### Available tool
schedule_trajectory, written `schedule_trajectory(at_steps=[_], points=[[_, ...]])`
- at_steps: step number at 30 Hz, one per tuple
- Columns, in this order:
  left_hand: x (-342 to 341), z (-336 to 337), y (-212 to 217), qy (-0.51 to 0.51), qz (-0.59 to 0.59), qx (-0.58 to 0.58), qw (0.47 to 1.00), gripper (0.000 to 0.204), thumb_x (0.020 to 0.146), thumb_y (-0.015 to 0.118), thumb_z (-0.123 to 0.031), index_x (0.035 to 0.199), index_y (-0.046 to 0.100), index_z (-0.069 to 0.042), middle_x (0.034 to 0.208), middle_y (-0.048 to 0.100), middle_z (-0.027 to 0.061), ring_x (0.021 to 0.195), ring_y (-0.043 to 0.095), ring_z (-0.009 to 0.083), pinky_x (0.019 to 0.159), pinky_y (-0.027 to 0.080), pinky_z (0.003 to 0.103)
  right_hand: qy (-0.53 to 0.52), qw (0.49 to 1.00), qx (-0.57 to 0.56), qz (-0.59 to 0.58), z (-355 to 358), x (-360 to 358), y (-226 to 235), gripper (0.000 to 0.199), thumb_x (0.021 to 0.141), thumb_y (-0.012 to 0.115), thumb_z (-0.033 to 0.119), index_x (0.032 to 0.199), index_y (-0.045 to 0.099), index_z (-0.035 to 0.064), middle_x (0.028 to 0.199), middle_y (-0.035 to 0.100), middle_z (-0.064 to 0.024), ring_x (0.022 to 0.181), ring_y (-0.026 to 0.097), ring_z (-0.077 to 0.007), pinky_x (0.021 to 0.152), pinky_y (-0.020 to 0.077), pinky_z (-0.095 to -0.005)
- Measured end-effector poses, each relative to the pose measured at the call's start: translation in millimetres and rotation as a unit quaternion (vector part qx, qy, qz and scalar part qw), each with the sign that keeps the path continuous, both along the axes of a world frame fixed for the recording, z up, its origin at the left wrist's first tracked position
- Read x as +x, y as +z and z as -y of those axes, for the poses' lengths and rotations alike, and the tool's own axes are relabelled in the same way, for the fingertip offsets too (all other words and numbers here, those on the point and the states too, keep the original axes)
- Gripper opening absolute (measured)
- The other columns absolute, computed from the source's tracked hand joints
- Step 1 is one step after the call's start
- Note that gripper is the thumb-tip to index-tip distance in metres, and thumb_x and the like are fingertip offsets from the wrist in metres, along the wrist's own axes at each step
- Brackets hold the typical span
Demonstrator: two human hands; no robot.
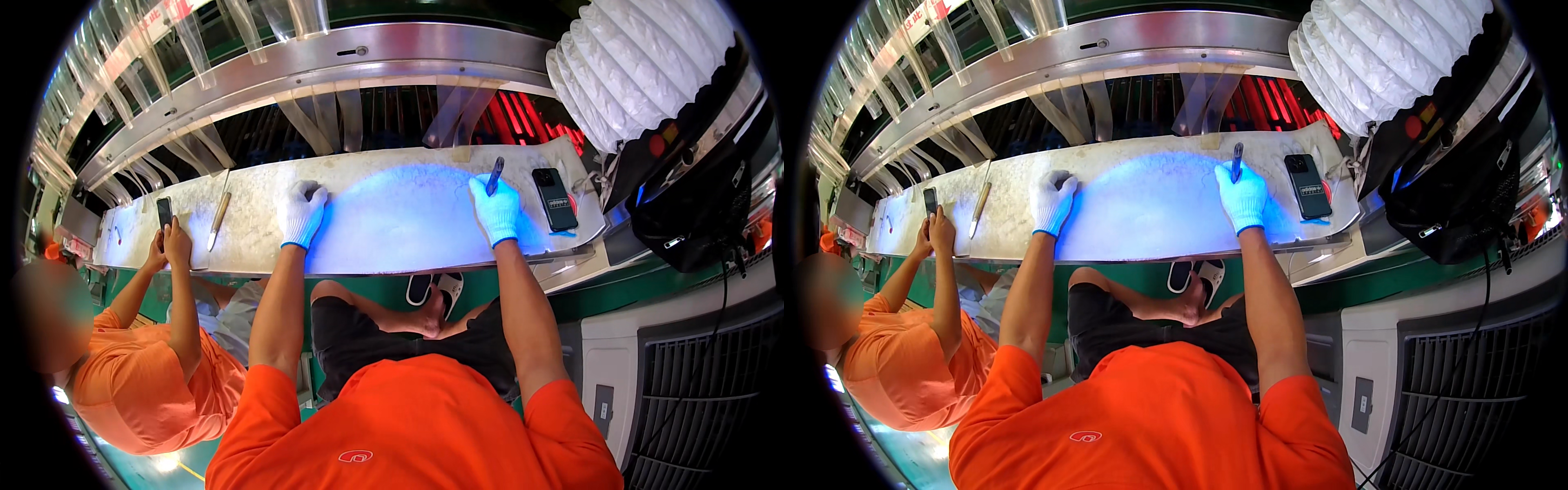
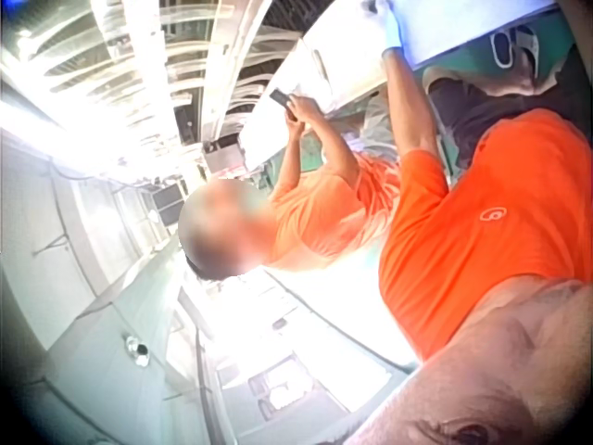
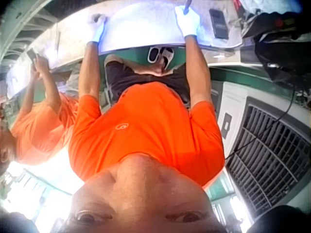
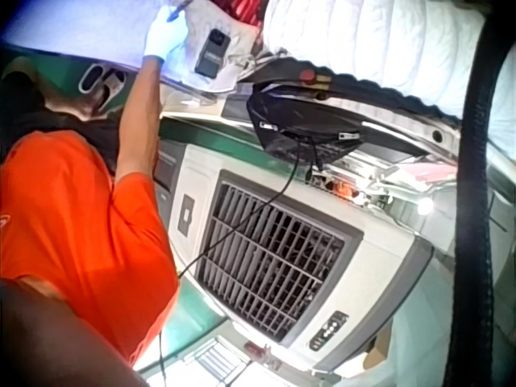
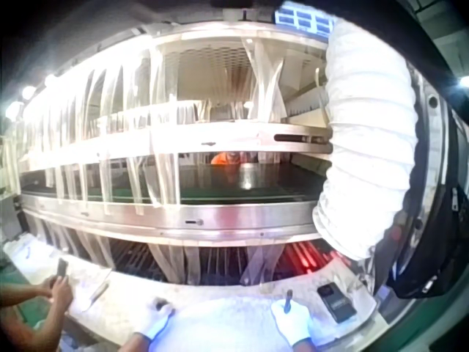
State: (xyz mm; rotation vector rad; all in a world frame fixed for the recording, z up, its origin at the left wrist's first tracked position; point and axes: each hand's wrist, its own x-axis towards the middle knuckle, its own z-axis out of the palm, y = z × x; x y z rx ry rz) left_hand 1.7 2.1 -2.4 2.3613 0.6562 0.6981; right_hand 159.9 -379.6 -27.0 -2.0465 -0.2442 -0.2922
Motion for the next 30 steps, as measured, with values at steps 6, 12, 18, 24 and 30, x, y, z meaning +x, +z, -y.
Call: schedule_trajectory(at_steps=[6, 12, 18, 24, 30], points=[[0.3, -3.4, -2.7, -0.009, 0.011, 0.001, 1.000, 0.033, 0.087, 0.075, -0.035, 0.105, 0.080, -0.008, 0.105, 0.078, 0.0136, 0.097, 0.076, 0.0314, 0.090, 0.059, 0.041, -0.009, 1.000, -0.008, 0.007, -1.5, -2.6, 2.9, 0.029, 0.093, 0.077, 0.037, 0.096, 0.077, 0.0084, 0.080, 0.075, -0.0126, 0.074, 0.073, -0.0286, 0.074, 0.0561, -0.0404], [1.2, -1.0, -1.2, -0.005, 0.017, 0.002, 1.000, 0.033, 0.088, 0.075, -0.035, 0.106, 0.080, -0.008, 0.105, 0.079, 0.0143, 0.096, 0.076, 0.0311, 0.090, 0.059, 0.041, -0.002, 0.991, 0.131, 0.016, -4.7, -4.8, 3.8, 0.029, 0.093, 0.077, 0.038, 0.096, 0.078, 0.0093, 0.083, 0.075, -0.0141, 0.077, 0.074, -0.0319, 0.075, 0.0563, -0.0419], [0.1, -2.8, -1.4, -0.004, 0.011, -0.008, 1.000, 0.033, 0.088, 0.076, -0.033, 0.106, 0.080, -0.006, 0.103, 0.079, 0.0155, 0.096, 0.077, 0.0305, 0.089, 0.059, 0.040, -0.008, 0.998, -0.041, 0.053, -1.5, -3.5, 3.1, 0.028, 0.094, 0.076, 0.038, 0.098, 0.077, 0.0108, 0.087, 0.075, -0.0168, 0.083, 0.074, -0.0375, 0.075, 0.0561, -0.0451], [-0.2, -0.9, 0.5, 0.001, 0.017, -0.010, 1.000, 0.032, 0.088, 0.078, -0.028, 0.108, 0.080, -0.004, 0.101, 0.080, 0.0165, 0.096, 0.077, 0.0291, 0.089, 0.059, 0.039, 0.004, 0.998, -0.006, 0.069, 0.1, -1.4, -0.4, 0.031, 0.095, 0.073, 0.042, 0.098, 0.077, 0.0113, 0.087, 0.075, -0.0167, 0.084, 0.073, -0.0389, 0.076, 0.0561, -0.0466], [2.7, -4.9, -4.2, -0.008, 0.014, -0.006, 1.000, 0.035, 0.088, 0.076, -0.034, 0.108, 0.080, -0.007, 0.104, 0.079, 0.0150, 0.097, 0.077, 0.0304, 0.089, 0.059, 0.040, 0.001, 0.994, -0.062, 0.094, 0.4, -1.9, 3.3, 0.028, 0.097, 0.074, 0.036, 0.097, 0.079, 0.0084, 0.088, 0.077, -0.0135, 0.083, 0.075, -0.0321, 0.077, 0.0572, -0.0408]])
